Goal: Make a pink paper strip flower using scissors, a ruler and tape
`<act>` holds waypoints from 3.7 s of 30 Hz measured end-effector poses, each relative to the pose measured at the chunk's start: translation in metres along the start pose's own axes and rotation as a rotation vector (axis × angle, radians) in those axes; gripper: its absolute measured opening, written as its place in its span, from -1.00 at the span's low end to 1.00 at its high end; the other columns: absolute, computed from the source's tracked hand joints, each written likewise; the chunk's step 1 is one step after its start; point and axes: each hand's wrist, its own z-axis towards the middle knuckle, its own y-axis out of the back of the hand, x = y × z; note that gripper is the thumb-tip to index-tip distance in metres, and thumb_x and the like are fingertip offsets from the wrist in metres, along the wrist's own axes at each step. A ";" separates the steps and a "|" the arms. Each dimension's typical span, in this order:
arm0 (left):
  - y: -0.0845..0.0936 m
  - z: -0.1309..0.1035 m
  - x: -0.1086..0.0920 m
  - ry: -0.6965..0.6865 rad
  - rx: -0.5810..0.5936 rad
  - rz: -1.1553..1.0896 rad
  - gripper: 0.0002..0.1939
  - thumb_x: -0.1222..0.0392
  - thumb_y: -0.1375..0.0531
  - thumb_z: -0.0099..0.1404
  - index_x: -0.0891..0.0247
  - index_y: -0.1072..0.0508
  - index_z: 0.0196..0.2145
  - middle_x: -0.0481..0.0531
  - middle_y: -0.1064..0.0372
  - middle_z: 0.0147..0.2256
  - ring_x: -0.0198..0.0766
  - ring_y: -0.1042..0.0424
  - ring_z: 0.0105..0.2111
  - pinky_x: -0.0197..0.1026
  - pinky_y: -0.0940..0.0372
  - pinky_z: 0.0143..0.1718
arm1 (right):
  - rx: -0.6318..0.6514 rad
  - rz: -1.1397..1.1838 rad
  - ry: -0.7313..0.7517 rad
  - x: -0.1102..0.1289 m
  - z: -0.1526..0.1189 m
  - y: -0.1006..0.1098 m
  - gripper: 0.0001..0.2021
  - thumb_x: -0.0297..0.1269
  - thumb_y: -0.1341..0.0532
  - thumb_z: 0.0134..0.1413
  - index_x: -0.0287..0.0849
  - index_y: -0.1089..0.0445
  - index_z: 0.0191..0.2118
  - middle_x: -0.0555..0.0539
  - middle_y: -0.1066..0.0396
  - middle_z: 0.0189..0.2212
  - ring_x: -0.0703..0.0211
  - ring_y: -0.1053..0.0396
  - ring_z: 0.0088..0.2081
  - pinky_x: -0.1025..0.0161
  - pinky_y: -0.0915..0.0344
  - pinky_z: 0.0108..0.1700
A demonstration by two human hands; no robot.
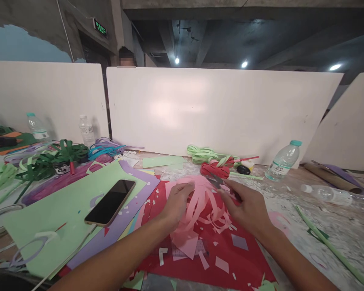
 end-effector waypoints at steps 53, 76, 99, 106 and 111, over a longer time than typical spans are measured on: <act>0.035 0.009 -0.088 -0.559 -0.126 0.379 -0.73 -0.03 -0.17 0.20 0.23 -0.47 -0.31 0.06 -0.43 -0.22 -0.18 -0.37 -0.20 -0.19 -0.25 -0.18 | 0.743 1.538 -0.808 0.030 0.078 0.042 -0.87 -0.27 -0.32 -0.13 -0.18 -0.38 -0.51 0.01 -0.39 -0.56 0.19 -0.34 -0.48 0.25 -0.27 -0.38; 0.001 -0.027 -0.113 -1.005 0.216 1.265 -0.33 0.52 -0.02 0.01 0.18 -0.29 0.10 0.00 -0.37 0.02 -0.14 -0.32 0.02 -0.04 -0.21 0.05 | 0.622 1.548 -0.889 0.054 0.079 0.056 -0.83 -0.27 -0.29 -0.07 -0.20 -0.38 -0.55 0.02 -0.27 -0.62 0.31 -0.16 -0.57 0.31 -0.22 -0.52; 0.086 0.116 -0.059 -0.459 -0.037 0.908 -0.65 0.14 -0.09 0.13 0.33 -0.55 -0.22 0.10 -0.52 -0.20 -0.06 -0.45 -0.15 -0.17 -0.32 -0.14 | 0.810 1.533 -0.985 0.011 0.037 -0.022 -0.78 -0.18 -0.30 -0.02 -0.15 -0.39 -0.25 -0.01 -0.43 -0.42 0.27 -0.38 -0.48 0.31 -0.31 -0.38; 0.151 0.135 -0.042 -0.207 -0.018 1.069 -0.21 0.07 -0.22 0.02 0.40 -0.17 0.19 0.35 -0.27 0.10 0.02 -0.36 0.01 -0.14 -0.33 -0.15 | 0.811 1.536 -0.932 -0.002 0.016 -0.036 -0.71 -0.15 -0.31 -0.02 -0.13 -0.36 -0.18 -0.02 -0.40 -0.40 0.23 -0.40 -0.42 0.30 -0.31 -0.39; 0.212 0.078 -0.064 -0.041 -0.043 1.265 -0.06 -0.17 -0.23 -0.03 0.33 -0.10 0.23 0.33 -0.08 0.21 0.15 -0.19 0.13 0.02 -0.15 0.07 | 0.789 1.559 -0.880 -0.010 0.017 -0.032 -0.75 -0.20 -0.29 0.01 -0.13 -0.37 -0.17 -0.01 -0.40 -0.40 0.23 -0.38 -0.43 0.27 -0.33 -0.36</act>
